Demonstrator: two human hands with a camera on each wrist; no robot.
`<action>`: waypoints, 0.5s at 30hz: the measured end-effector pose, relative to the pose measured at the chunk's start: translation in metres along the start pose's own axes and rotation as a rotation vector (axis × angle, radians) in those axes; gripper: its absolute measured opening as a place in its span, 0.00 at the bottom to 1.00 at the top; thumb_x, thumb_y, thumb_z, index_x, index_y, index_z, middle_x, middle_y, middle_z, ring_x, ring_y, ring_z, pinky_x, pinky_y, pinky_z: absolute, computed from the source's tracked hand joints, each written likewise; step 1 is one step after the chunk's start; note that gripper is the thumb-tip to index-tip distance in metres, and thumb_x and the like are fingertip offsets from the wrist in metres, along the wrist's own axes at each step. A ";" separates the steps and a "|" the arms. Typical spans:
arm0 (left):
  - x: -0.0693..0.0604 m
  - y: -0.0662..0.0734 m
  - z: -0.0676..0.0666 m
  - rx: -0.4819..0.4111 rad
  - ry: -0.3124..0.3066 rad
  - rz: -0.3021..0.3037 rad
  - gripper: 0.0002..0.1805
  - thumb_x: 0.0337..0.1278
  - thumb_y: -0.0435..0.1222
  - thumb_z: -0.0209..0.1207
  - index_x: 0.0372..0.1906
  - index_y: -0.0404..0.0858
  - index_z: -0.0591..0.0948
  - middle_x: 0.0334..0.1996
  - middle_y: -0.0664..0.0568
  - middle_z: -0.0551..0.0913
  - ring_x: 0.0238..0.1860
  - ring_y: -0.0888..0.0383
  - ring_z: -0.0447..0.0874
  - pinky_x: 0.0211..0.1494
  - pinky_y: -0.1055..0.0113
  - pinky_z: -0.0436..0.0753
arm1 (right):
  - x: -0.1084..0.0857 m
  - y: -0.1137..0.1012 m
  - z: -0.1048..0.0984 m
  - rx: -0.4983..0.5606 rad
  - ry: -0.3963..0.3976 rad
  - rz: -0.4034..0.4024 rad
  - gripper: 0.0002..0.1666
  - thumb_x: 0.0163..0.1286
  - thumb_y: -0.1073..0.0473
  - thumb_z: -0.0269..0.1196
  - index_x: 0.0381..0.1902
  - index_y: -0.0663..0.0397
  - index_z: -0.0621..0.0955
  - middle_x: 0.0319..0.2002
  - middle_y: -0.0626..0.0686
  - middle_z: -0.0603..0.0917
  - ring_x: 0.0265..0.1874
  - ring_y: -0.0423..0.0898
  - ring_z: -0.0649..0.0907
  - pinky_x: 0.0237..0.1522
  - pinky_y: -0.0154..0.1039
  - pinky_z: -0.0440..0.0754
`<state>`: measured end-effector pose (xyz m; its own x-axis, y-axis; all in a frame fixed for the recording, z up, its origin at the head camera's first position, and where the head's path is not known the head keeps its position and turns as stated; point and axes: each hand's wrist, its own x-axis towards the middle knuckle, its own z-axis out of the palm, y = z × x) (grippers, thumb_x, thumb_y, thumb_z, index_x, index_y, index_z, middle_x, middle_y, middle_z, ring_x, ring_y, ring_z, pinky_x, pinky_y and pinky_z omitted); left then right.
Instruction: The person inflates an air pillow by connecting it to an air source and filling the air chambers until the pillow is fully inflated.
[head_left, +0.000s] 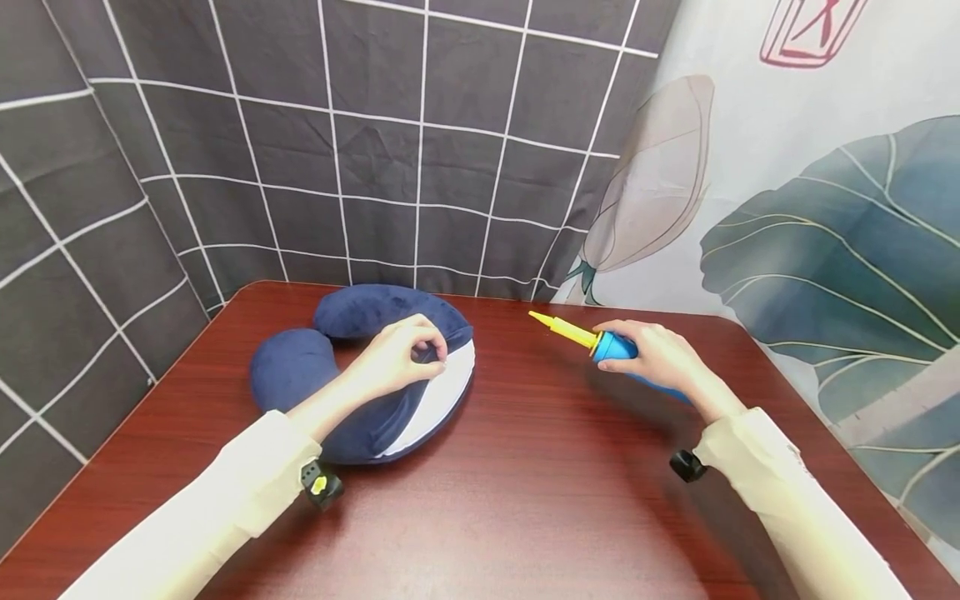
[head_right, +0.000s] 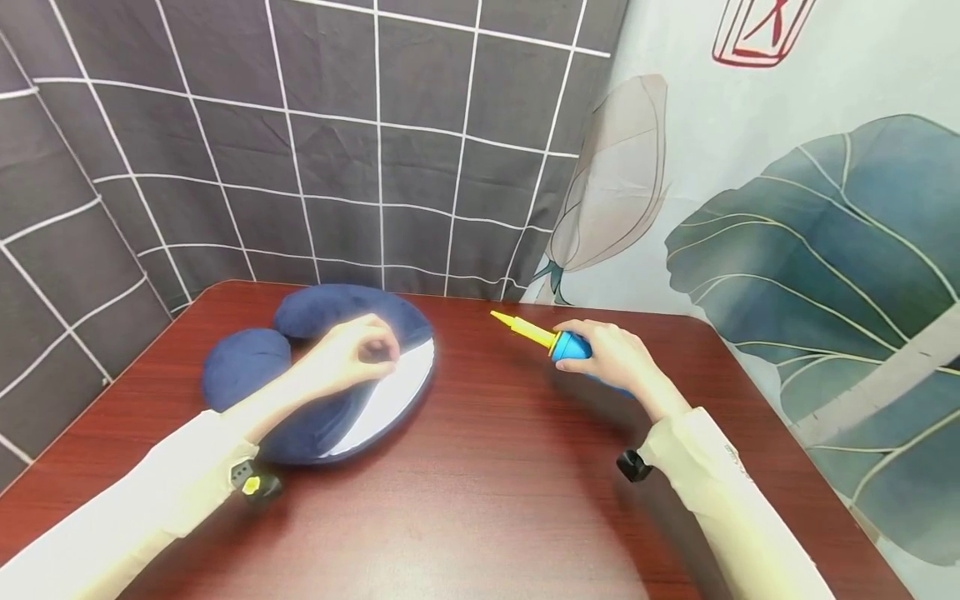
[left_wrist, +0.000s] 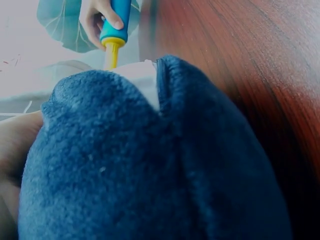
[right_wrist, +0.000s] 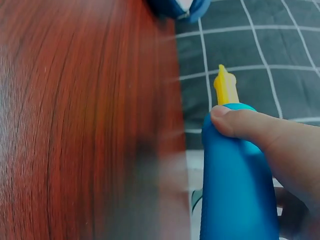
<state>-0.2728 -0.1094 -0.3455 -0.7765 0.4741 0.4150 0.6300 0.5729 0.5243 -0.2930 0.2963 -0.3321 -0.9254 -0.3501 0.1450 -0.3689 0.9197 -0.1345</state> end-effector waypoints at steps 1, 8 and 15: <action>0.000 0.000 -0.001 -0.001 -0.003 -0.001 0.07 0.48 0.34 0.71 0.30 0.44 0.83 0.35 0.53 0.81 0.41 0.54 0.82 0.46 0.60 0.83 | 0.001 0.002 0.002 0.001 0.004 0.009 0.35 0.57 0.42 0.72 0.63 0.37 0.76 0.51 0.53 0.84 0.43 0.51 0.80 0.40 0.49 0.80; -0.002 0.002 -0.005 -0.013 -0.038 -0.023 0.06 0.49 0.35 0.70 0.33 0.45 0.84 0.37 0.52 0.81 0.43 0.53 0.82 0.46 0.61 0.83 | 0.004 0.019 0.017 0.008 -0.014 0.066 0.35 0.59 0.43 0.71 0.64 0.42 0.76 0.53 0.58 0.83 0.45 0.55 0.80 0.43 0.55 0.81; -0.003 0.003 -0.006 -0.023 -0.043 -0.034 0.07 0.50 0.36 0.69 0.35 0.44 0.84 0.39 0.51 0.82 0.44 0.53 0.82 0.46 0.61 0.84 | 0.006 0.032 0.030 0.016 -0.036 0.101 0.36 0.60 0.41 0.70 0.64 0.44 0.76 0.54 0.60 0.82 0.46 0.57 0.79 0.45 0.58 0.80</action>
<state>-0.2691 -0.1131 -0.3406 -0.7960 0.4834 0.3643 0.6024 0.5740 0.5546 -0.3134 0.3184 -0.3652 -0.9603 -0.2625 0.0949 -0.2751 0.9477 -0.1620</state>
